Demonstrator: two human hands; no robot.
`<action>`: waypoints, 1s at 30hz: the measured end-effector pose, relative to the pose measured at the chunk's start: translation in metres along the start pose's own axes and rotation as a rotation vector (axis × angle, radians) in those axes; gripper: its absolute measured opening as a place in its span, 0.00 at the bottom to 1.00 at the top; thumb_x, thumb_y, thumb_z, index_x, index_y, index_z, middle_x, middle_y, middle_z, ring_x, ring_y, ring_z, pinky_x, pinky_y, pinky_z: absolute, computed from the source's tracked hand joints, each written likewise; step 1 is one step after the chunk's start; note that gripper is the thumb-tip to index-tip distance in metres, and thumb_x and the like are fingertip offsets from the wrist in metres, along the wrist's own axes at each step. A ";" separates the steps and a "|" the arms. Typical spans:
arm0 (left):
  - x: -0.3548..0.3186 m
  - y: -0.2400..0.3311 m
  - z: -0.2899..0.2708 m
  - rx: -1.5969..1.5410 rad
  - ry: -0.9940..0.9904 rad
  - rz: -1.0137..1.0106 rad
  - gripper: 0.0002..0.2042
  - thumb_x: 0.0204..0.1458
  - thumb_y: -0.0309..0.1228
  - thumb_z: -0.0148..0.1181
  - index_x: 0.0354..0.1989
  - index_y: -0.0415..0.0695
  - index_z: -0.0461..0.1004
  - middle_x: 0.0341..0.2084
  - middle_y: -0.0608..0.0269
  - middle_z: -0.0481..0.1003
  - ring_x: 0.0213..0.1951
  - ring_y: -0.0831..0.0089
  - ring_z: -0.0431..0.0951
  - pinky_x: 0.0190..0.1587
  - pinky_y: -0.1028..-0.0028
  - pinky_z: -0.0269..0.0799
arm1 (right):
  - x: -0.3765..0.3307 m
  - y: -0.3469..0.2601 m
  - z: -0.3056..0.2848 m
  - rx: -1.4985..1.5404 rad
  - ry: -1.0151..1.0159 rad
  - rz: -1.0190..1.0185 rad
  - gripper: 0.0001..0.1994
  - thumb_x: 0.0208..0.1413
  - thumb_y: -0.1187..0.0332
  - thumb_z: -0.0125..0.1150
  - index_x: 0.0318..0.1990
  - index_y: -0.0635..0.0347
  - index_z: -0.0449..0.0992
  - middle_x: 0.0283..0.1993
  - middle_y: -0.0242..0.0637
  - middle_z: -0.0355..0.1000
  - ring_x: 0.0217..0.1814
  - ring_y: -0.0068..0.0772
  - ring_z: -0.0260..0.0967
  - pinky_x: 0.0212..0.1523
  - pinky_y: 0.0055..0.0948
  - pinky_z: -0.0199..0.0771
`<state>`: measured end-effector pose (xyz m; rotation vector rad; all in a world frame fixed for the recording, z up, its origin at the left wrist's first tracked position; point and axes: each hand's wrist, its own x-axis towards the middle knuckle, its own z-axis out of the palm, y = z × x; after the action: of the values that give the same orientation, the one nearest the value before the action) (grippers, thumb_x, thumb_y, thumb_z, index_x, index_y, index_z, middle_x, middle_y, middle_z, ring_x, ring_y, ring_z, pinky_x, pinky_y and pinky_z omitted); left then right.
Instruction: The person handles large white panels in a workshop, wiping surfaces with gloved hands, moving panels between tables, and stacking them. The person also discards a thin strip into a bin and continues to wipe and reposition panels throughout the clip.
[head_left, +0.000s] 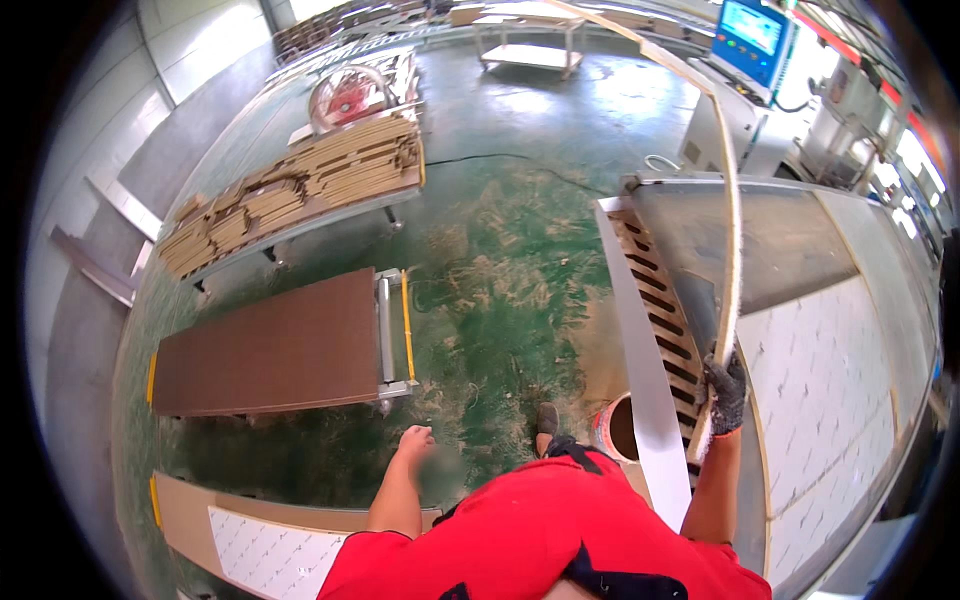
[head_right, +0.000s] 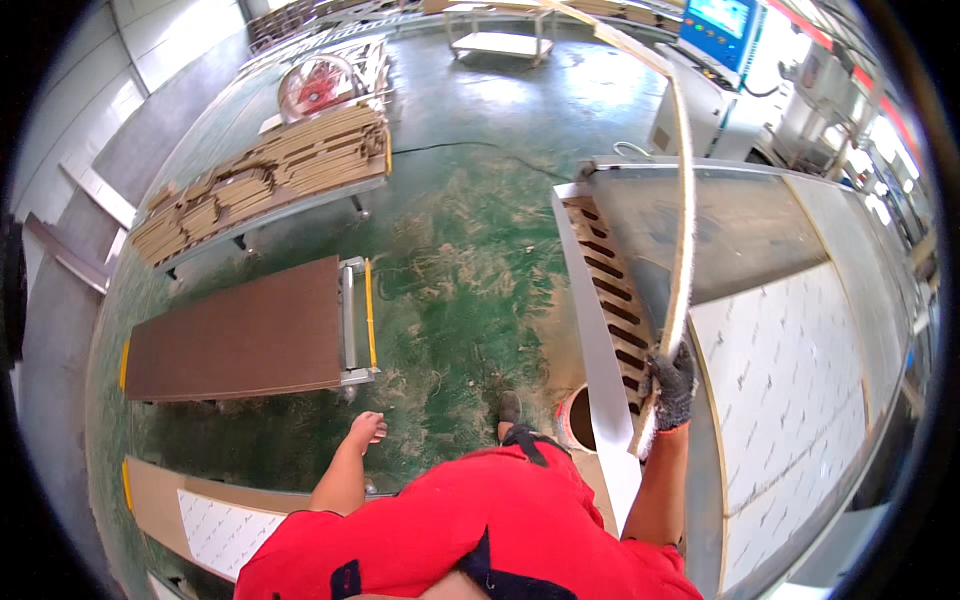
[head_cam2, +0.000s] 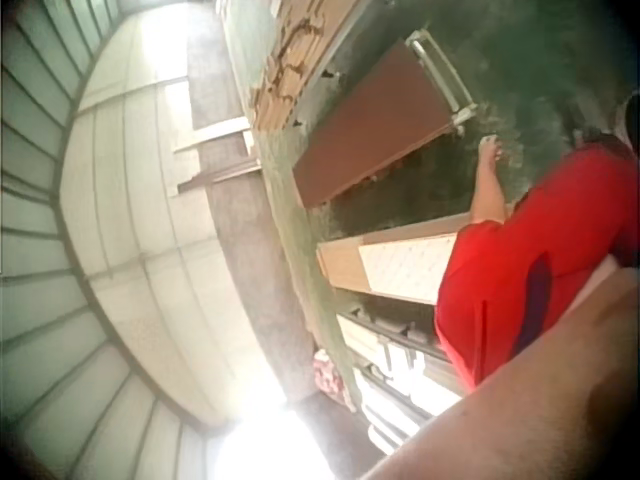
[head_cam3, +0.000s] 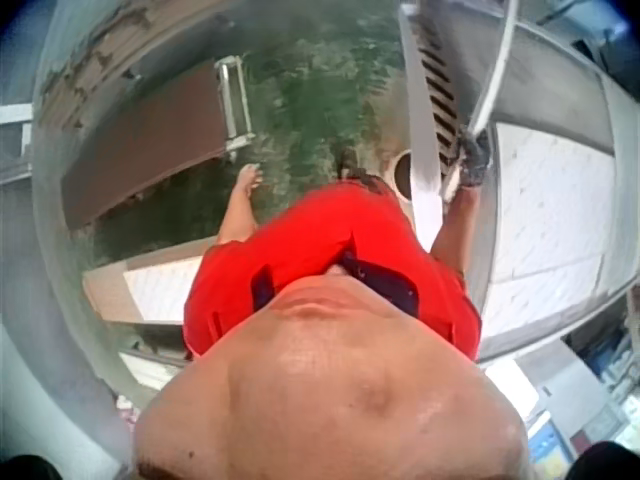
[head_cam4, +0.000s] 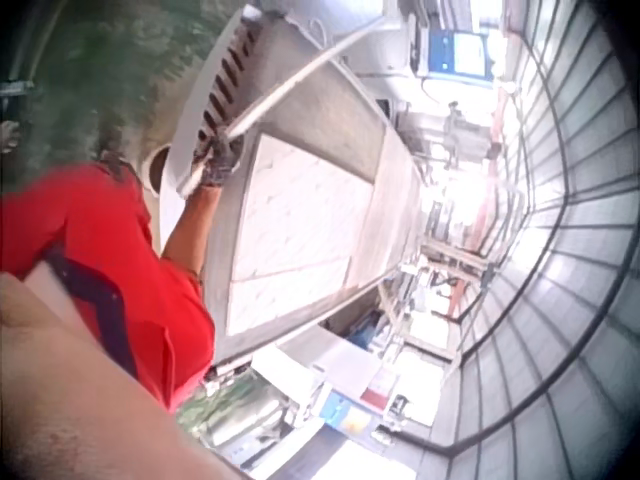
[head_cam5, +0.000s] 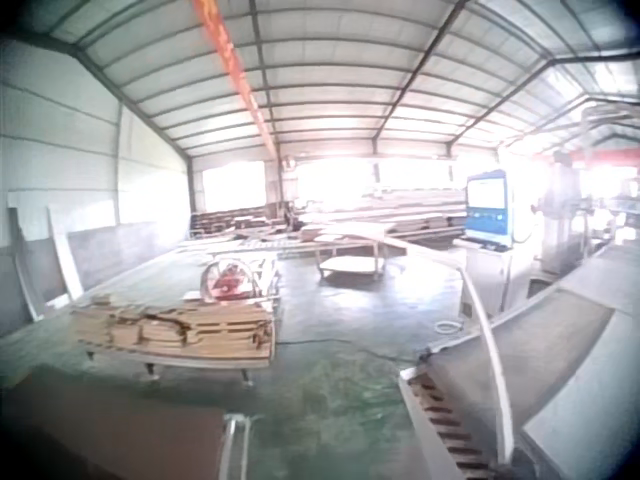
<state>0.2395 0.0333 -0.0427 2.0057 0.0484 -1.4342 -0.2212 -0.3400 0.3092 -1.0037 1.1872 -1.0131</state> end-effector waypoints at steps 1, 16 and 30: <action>0.000 0.005 -0.008 -0.014 0.040 -0.014 0.14 0.60 0.42 0.56 0.45 0.45 0.73 0.33 0.61 0.78 0.28 0.70 0.77 0.30 0.65 0.72 | 0.022 0.002 0.021 0.048 -0.024 0.040 0.21 0.53 0.73 0.63 0.56 0.63 0.68 0.28 0.31 0.69 0.14 0.21 0.64 0.11 0.21 0.66; 0.044 0.029 -0.040 -0.156 0.300 -0.472 0.15 0.60 0.43 0.53 0.45 0.44 0.73 0.35 0.58 0.79 0.30 0.63 0.81 0.32 0.60 0.75 | 0.377 0.081 0.275 0.142 -0.408 0.387 0.14 0.53 0.71 0.63 0.45 0.61 0.69 0.22 0.34 0.66 0.12 0.28 0.63 0.10 0.27 0.64; 0.497 0.647 -0.095 -0.134 0.203 0.195 0.11 0.58 0.37 0.59 0.40 0.43 0.75 0.28 0.65 0.74 0.30 0.76 0.74 0.32 0.71 0.72 | 0.659 0.146 0.439 -0.059 -0.201 0.635 0.09 0.50 0.69 0.63 0.31 0.54 0.66 0.21 0.30 0.64 0.13 0.26 0.64 0.11 0.27 0.62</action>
<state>0.7691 -0.5872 -0.1342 1.9796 0.0346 -1.0752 0.2878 -0.9108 0.0574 -0.6790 1.2552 -0.3692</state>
